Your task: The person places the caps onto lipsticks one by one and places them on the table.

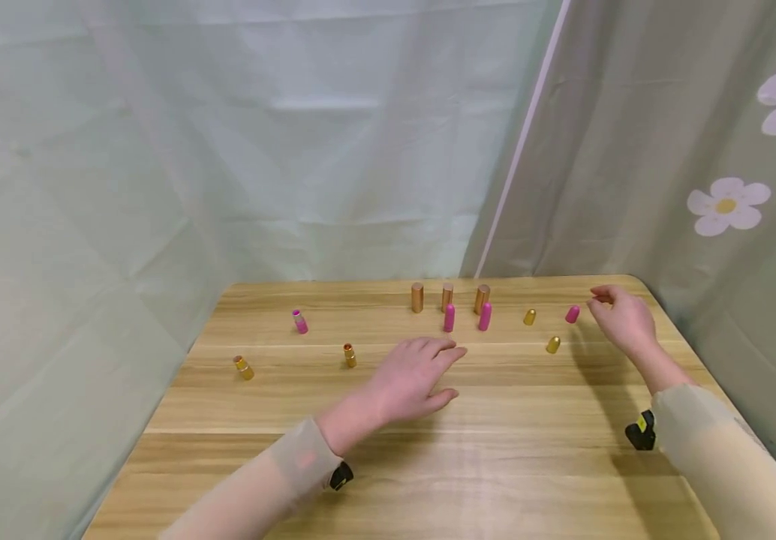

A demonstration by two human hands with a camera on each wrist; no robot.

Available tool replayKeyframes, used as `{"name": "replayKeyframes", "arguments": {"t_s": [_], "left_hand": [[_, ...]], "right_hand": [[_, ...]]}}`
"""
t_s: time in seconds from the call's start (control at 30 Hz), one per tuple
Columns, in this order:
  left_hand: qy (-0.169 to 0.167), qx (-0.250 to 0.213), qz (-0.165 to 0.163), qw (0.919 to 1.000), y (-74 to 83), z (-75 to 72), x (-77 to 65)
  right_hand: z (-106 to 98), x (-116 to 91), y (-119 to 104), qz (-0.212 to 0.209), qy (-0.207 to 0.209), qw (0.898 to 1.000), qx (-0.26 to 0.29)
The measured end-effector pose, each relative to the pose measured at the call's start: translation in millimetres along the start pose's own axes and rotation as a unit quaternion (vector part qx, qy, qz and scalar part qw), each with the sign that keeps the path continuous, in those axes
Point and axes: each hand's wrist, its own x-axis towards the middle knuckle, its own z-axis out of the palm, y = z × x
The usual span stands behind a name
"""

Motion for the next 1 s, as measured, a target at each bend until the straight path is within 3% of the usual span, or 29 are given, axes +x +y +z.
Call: {"name": "replayKeyframes", "arguments": {"t_s": [0.37,1.0], "left_hand": [[-0.019,-0.025,0.001,0.9995,18.8,26.8,-17.0],[-0.021,-0.090,-0.032,0.9953,24.8,47.9,-34.3]], "right_hand": [[21,14,16,0.038,-0.060,0.997,-0.016],[43,17,26,0.056,-0.047,0.997,-0.031]]}}
